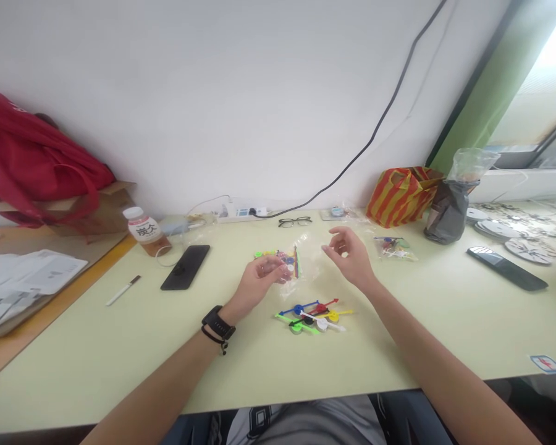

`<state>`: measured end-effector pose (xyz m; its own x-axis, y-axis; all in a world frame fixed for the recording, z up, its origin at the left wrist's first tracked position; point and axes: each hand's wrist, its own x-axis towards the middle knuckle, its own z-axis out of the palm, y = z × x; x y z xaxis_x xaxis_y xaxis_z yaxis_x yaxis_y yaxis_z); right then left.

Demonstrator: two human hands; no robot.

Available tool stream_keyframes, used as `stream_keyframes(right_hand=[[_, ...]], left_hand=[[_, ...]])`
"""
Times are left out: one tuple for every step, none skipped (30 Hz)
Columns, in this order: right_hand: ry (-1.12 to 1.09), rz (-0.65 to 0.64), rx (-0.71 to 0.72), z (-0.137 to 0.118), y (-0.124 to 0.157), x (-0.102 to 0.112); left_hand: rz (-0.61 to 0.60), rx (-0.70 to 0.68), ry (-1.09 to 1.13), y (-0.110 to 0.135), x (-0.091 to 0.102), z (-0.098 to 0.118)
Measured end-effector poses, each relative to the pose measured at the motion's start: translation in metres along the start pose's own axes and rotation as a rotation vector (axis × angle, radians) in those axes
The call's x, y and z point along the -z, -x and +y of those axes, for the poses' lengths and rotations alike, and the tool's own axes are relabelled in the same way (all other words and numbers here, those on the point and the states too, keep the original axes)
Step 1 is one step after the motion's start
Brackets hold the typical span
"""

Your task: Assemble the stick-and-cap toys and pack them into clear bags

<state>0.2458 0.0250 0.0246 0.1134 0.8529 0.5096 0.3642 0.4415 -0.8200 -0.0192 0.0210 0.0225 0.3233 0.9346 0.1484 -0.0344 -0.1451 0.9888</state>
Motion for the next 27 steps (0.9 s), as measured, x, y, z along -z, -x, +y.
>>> stream_keyframes(right_hand=[[0.125, 0.042, 0.073, 0.000, 0.001, 0.000], [0.225, 0.062, 0.135, 0.000, 0.001, -0.001], [0.283, 0.054, 0.179, -0.001, 0.002, -0.001], [0.299, 0.022, 0.202, -0.002, 0.003, -0.002], [0.283, -0.023, 0.205, -0.003, 0.004, -0.003], [0.255, -0.065, 0.190, -0.004, 0.004, -0.004], [0.222, -0.096, 0.163, -0.005, 0.005, -0.006], [0.188, -0.118, 0.123, -0.005, 0.005, -0.007], [0.151, -0.131, 0.074, -0.005, 0.005, -0.007], [0.106, -0.138, 0.018, -0.004, 0.004, -0.007], [0.056, -0.142, -0.038, -0.003, 0.004, -0.007], [0.003, -0.147, -0.090, -0.002, 0.003, -0.006], [-0.048, -0.153, -0.131, -0.001, 0.002, -0.005], [-0.094, -0.160, -0.162, -0.001, 0.001, -0.004], [-0.131, -0.166, -0.185, -0.002, 0.001, -0.003], [-0.164, -0.179, -0.204, -0.003, 0.000, -0.001], [-0.196, -0.199, -0.224, -0.004, 0.000, 0.000], [-0.229, -0.230, -0.245, -0.006, 0.000, 0.001], [-0.260, -0.269, -0.263, -0.009, 0.001, 0.002], [-0.285, -0.310, -0.278, -0.011, 0.001, 0.003], [-0.295, -0.346, -0.286, -0.013, 0.001, 0.004], [-0.285, -0.364, -0.285, -0.014, 0.002, 0.005], [-0.259, -0.364, -0.276, -0.016, 0.002, 0.006], [-0.228, -0.352, -0.260, -0.017, 0.002, 0.007], [-0.205, -0.339, -0.240, -0.019, 0.002, 0.008], [-0.197, -0.341, -0.219, -0.020, 0.002, 0.010], [-0.210, -0.363, -0.201, -0.022, 0.002, 0.011]], left_hand=[[0.018, 0.003, 0.003, -0.001, 0.001, 0.000], [0.026, 0.005, -0.001, -0.001, 0.002, 0.000], [0.023, 0.005, -0.006, -0.002, 0.003, -0.001], [0.012, 0.003, -0.011, -0.002, 0.004, -0.001], [-0.003, -0.002, -0.015, -0.002, 0.005, -0.002], [-0.019, -0.011, -0.019, -0.002, 0.005, -0.002], [-0.032, -0.022, -0.024, -0.001, 0.006, -0.003], [-0.045, -0.029, -0.028, -0.001, 0.006, -0.003], [-0.053, -0.032, -0.031, -0.001, 0.005, -0.004], [-0.058, -0.029, -0.031, -0.001, 0.005, -0.004], [-0.059, -0.019, -0.026, -0.001, 0.005, -0.003], [-0.052, -0.004, -0.014, -0.001, 0.005, -0.003], [-0.042, 0.013, 0.002, -0.001, 0.005, -0.002], [-0.034, 0.030, 0.023, -0.001, 0.005, -0.001], [-0.028, 0.043, 0.049, -0.002, 0.005, 0.000], [-0.027, 0.053, 0.078, -0.002, 0.006, 0.001], [-0.029, 0.058, 0.108, -0.002, 0.006, 0.003], [-0.037, 0.059, 0.137, -0.002, 0.007, 0.005], [-0.045, 0.058, 0.165, -0.002, 0.007, 0.006], [-0.053, 0.058, 0.189, -0.002, 0.008, 0.008], [-0.064, 0.060, 0.207, -0.002, 0.008, 0.010], [-0.076, 0.062, 0.218, -0.002, 0.008, 0.011], [-0.086, 0.064, 0.226, -0.001, 0.008, 0.012], [-0.092, 0.064, 0.232, -0.001, 0.008, 0.012], [-0.098, 0.064, 0.238, -0.002, 0.008, 0.012], [-0.106, 0.063, 0.245, -0.002, 0.008, 0.012], [-0.117, 0.061, 0.254, -0.002, 0.008, 0.011]])
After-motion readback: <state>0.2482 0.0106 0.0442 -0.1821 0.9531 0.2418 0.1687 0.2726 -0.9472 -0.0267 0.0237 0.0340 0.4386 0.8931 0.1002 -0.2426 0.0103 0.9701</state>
